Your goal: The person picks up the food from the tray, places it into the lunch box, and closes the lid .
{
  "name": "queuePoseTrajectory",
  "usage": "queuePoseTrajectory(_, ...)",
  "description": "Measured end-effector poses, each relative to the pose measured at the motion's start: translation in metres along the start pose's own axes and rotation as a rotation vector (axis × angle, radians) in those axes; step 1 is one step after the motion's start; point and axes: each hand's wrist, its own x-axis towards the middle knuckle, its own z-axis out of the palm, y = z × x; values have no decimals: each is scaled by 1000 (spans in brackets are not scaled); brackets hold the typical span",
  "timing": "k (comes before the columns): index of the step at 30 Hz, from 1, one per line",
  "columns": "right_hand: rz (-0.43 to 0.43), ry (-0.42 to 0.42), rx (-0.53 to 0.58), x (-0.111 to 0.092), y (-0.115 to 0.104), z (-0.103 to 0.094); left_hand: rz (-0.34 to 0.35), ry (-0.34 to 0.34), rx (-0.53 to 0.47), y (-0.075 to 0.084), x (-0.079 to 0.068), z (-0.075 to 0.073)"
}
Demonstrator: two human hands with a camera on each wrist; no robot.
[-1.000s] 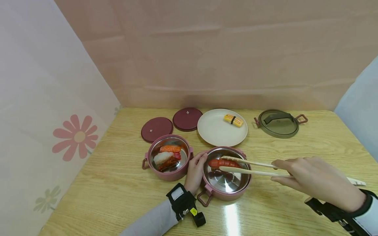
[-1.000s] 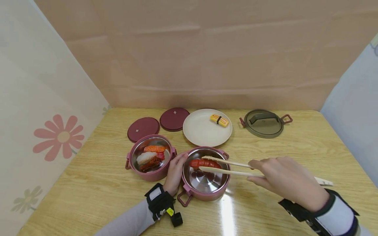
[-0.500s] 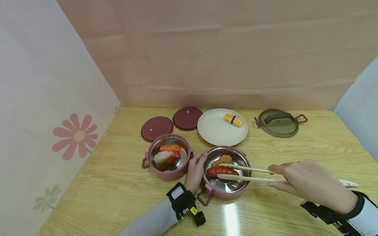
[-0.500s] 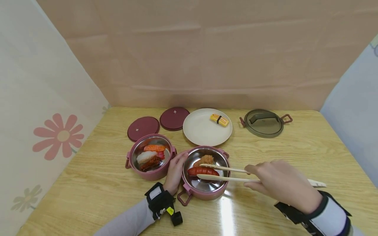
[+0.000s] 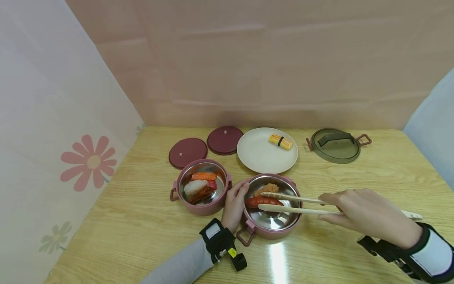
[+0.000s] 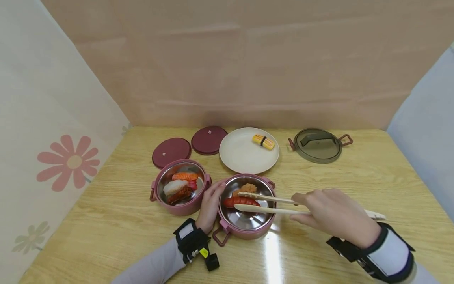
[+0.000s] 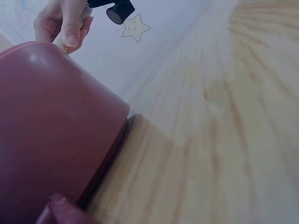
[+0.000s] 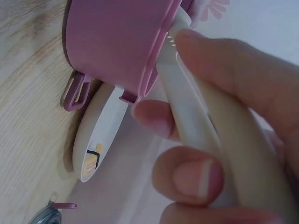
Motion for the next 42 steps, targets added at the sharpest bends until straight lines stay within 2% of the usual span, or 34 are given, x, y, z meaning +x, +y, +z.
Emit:
queuePoseTrajectory(20, -12, -20, -88, 11, -5, -7, 20, 13, 2, 0, 0, -1)
queuePoseTrajectory(28, 53, -90, -42, 5, 1, -17, 47, 15, 25, -3, 1, -1)
queuePoseTrajectory(37, 150, -75, -35, -5, 13, -28, 18, 16, 5, 0, 0, 1)
queuePoseTrajectory(42, 145, -55, -48, -4, 14, -29, 19, 14, 7, 0, 0, 0)
